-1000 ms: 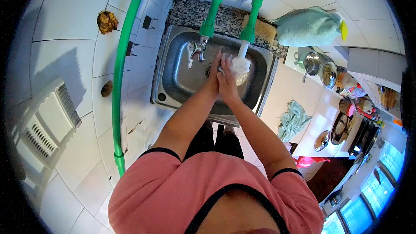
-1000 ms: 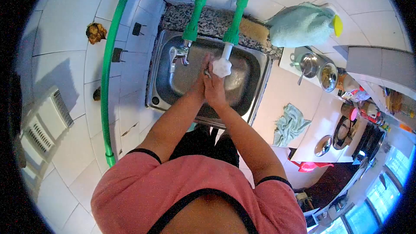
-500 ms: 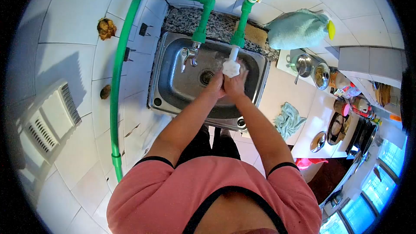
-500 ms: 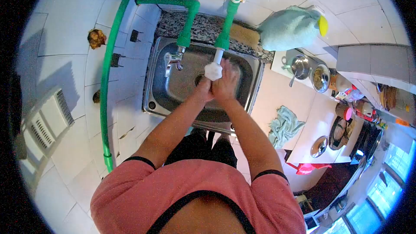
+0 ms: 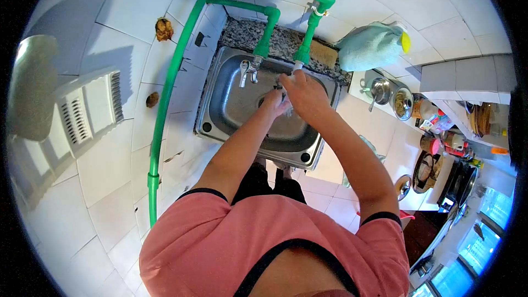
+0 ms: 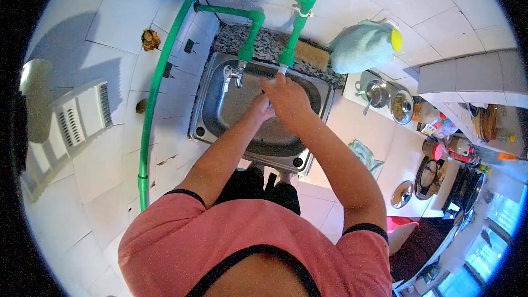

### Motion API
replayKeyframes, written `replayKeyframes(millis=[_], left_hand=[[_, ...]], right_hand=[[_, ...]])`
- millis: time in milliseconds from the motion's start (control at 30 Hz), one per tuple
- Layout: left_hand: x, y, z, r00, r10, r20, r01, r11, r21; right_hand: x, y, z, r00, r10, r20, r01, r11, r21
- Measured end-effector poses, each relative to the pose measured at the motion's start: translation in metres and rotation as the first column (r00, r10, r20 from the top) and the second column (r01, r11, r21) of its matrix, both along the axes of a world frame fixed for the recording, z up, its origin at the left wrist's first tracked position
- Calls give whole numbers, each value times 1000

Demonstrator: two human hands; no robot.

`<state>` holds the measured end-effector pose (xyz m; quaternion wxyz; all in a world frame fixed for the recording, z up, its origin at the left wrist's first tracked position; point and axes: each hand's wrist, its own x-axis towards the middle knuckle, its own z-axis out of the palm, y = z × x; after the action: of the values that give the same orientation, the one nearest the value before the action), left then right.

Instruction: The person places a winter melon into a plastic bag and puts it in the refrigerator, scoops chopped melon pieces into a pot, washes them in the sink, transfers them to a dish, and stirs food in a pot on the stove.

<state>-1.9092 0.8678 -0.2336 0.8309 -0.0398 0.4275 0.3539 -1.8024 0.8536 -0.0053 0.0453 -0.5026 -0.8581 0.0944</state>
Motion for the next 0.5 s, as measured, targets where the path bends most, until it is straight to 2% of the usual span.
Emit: replayKeyframes(millis=[33,100,133,200,267,333,367,467,500], left_hand=[[-12,0,13,1000,-1,-9,1,1000,8],[-37,-9,51,986,-131,-108,136,990,47],[-42,-9,56,986,-126,-110,132,990,49],[-53,-14,63,956,-28,-291,54,995,81],[-67,-19,67,952,7,-306,28,993,111],[-83,-20,77,886,40,-461,29,989,143],[-93,-23,77,881,45,-472,27,989,144],[-120,-27,96,838,105,-536,33,970,243],[-127,-27,109,796,50,-604,125,962,244]], right_hand=[[-2,4,-3,1000,-1,-9,1,1000,8],[-4,7,-8,987,-105,122,103,994,25],[-6,9,-4,988,-101,120,99,995,26],[-13,7,5,981,-162,110,151,983,107],[-20,9,3,979,-194,66,188,979,84],[-25,13,8,951,-304,62,307,950,-54],[-26,14,9,955,-292,58,295,954,-46],[-29,11,23,937,-327,120,333,942,-29],[-32,12,39,915,-355,192,382,915,-131]])
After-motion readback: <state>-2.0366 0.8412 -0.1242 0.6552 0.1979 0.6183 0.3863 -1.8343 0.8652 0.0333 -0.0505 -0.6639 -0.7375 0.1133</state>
